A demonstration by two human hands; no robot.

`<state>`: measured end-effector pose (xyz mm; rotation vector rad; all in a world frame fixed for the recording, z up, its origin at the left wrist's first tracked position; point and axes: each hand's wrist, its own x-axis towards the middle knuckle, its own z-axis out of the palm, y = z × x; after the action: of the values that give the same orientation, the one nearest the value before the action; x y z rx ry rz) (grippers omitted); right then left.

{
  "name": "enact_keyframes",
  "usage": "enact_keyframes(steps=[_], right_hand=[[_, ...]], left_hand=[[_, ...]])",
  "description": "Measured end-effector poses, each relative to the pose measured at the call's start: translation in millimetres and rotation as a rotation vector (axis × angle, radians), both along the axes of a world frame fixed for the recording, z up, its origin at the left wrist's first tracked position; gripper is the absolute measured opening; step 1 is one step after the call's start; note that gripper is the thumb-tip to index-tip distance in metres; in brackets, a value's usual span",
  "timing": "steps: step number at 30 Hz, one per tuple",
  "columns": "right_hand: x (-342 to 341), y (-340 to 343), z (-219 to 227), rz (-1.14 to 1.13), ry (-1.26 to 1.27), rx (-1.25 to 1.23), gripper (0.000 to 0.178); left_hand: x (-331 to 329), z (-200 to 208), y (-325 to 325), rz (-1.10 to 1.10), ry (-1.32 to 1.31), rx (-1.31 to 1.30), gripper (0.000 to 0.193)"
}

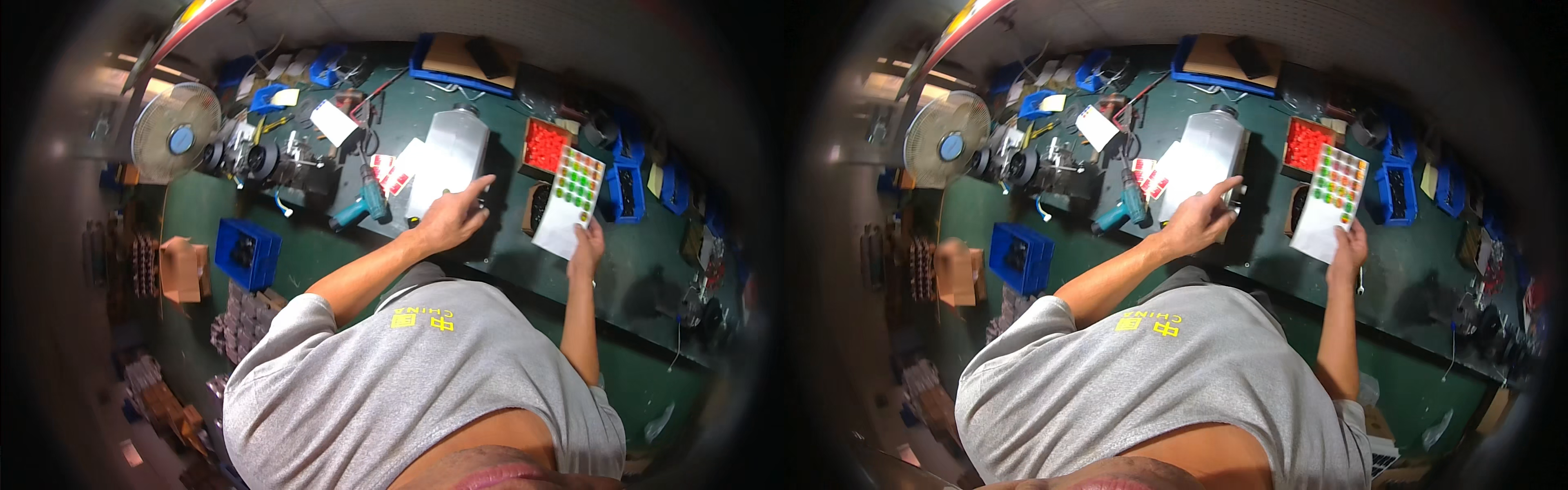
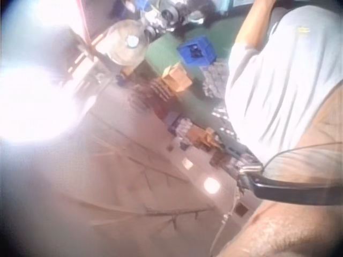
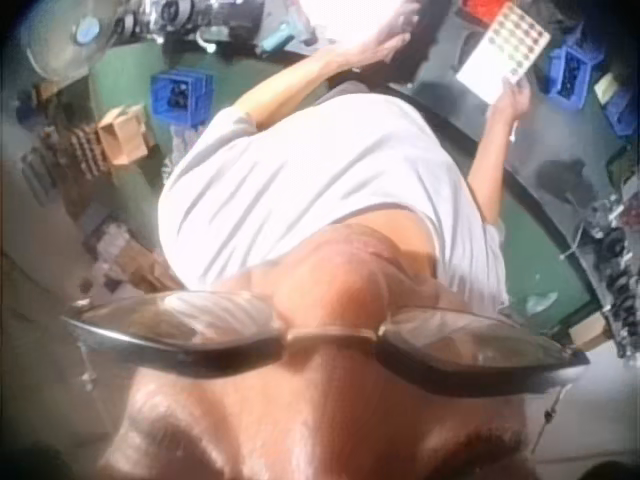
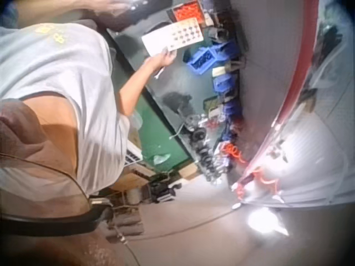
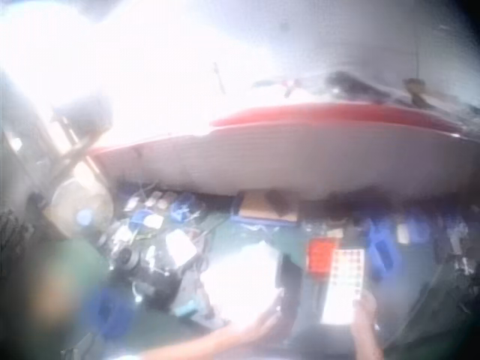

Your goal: The person assembles an electronic device by connecting wires, using a power drill to secure components, attaching a metal casing, and applying stickers. They then place the finished unit on a stack of similar devices.

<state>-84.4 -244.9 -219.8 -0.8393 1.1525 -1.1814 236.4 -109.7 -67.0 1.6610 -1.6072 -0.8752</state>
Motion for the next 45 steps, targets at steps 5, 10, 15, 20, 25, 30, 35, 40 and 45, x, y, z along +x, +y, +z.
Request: enact_keyframes(steps=[5, 10, 15, 20, 25, 30, 35, 40, 45], right_hand=[[-37.4, -57.0, -13.2, -0.105, 0.119, -0.032, 0.052], [-32.8, -52.2, -12.1, -0.246, 0.466, -0.148, 0.063], [21.3, -7.6, -0.4, -0.195, 0.361, -0.019, 0.05], [104.0, 43.8, 61.7, -0.146, 0.271, 0.033, 0.04], [169.6, 73.6, 103.2, -0.034, 0.228, -0.048, 0.036], [247.4, 77.3, 128.8, 0.355, 0.163, 0.125, 0.043], [314.8, 35.4, 121.5, 0.589, -0.312, 0.462, 0.071], [313.5, 23.3, 118.0, 0.442, -0.35, 0.242, 0.036], [293.6, 41.0, 132.3, 0.373, -0.209, 0.071, 0.032]], left_hand=[[55.1, -57.7, 51.4, 0.566, 0.018, 0.02, 0.043], [153.3, -116.0, 53.3, 0.708, -0.445, -0.116, 0.054], [256.2, -173.0, 14.6, 1.161, 0.732, 0.14, 0.073], [294.5, -179.5, -17.2, 1.283, 1.034, -0.034, 0.097], [325.7, -188.3, -19.2, 1.184, 1.184, -0.149, 0.094], [266.2, -118.5, -7.0, 0.76, 1.047, -0.226, 0.084], [183.3, -38.7, 45.7, 0.17, 0.849, -0.171, 0.077], [170.5, -25.6, 80.9, -0.003, 0.584, -0.054, 0.067], [157.8, -25.9, 62.5, 0.211, 0.867, -0.002, 0.068]])
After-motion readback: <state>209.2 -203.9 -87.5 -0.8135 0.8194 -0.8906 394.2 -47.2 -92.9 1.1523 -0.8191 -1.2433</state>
